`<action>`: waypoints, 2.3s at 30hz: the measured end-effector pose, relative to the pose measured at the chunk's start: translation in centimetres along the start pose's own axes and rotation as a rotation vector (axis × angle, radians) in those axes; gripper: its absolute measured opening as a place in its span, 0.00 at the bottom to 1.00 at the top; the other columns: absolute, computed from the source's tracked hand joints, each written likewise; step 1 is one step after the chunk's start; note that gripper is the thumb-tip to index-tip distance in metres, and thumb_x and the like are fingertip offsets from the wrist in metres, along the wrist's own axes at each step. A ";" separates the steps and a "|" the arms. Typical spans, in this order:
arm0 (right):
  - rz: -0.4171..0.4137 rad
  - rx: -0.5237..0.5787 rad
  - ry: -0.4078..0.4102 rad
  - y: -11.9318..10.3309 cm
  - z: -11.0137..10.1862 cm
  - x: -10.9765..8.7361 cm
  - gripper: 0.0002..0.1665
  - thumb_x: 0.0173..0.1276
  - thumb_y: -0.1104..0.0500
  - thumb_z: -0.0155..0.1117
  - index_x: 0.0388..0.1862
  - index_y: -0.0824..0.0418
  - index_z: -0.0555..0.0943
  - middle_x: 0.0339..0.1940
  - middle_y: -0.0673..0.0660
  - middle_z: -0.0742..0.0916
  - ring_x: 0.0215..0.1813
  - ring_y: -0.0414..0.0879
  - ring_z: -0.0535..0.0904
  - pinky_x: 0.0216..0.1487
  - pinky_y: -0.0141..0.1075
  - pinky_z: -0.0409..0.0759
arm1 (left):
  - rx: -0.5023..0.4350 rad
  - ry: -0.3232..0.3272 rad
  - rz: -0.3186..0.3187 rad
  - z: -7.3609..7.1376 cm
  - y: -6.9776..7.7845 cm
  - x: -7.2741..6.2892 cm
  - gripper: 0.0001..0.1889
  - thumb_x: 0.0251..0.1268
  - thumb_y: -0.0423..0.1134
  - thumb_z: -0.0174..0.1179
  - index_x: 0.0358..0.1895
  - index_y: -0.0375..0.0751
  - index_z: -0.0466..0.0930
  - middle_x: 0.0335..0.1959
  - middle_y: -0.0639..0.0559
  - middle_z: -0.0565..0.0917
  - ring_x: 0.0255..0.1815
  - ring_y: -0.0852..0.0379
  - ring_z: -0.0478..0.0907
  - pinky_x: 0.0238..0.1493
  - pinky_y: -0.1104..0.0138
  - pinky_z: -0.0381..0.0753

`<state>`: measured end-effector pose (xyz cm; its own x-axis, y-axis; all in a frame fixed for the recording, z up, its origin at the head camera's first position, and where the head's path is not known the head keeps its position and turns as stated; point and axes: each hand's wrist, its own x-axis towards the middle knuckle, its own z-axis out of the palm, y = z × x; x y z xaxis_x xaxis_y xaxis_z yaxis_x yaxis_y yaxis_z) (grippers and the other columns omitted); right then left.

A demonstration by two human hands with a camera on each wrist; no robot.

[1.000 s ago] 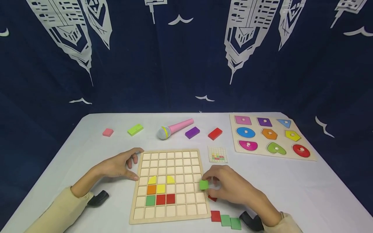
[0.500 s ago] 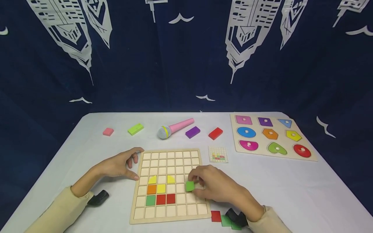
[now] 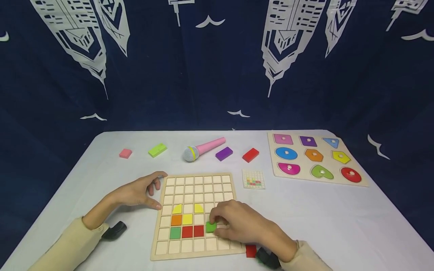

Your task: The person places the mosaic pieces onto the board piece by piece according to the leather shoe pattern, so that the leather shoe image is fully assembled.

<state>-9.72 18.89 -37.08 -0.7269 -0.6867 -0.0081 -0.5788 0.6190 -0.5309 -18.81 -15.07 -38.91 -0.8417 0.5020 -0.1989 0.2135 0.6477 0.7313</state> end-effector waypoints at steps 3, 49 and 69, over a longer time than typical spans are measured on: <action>-0.011 -0.012 -0.005 -0.1 0.3 0.2 0.09 0.62 0.55 0.74 0.41 0.46 0.85 0.36 0.37 0.83 0.36 0.35 0.75 0.39 0.28 0.75 | 0.005 0.001 -0.006 0.0 0.0 0.1 0.53 0.38 0.40 0.83 0.72 0.37 0.63 0.44 0.48 0.74 0.38 0.53 0.70 0.39 0.64 0.71; -0.038 -0.102 0.034 -1.0 1.4 -0.2 0.08 0.62 0.57 0.74 0.40 0.49 0.88 0.39 0.37 0.86 0.42 0.31 0.79 0.46 0.32 0.80 | 0.000 -0.018 -0.008 0.3 -0.3 -0.3 0.53 0.39 0.40 0.83 0.72 0.36 0.62 0.44 0.48 0.74 0.38 0.53 0.70 0.39 0.63 0.71; -0.061 -0.196 -0.027 -1.7 0.8 0.5 0.13 0.65 0.55 0.72 0.49 0.48 0.86 0.45 0.41 0.86 0.47 0.32 0.80 0.50 0.35 0.81 | -0.010 -0.008 0.008 0.1 0.0 -0.1 0.53 0.40 0.39 0.83 0.72 0.35 0.61 0.43 0.47 0.73 0.38 0.52 0.69 0.39 0.64 0.71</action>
<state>-8.83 17.18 -36.84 -0.6796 -0.7336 -0.0051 -0.6843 0.6363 -0.3561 -18.70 -15.00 -38.95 -0.8361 0.5117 -0.1978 0.2152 0.6377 0.7396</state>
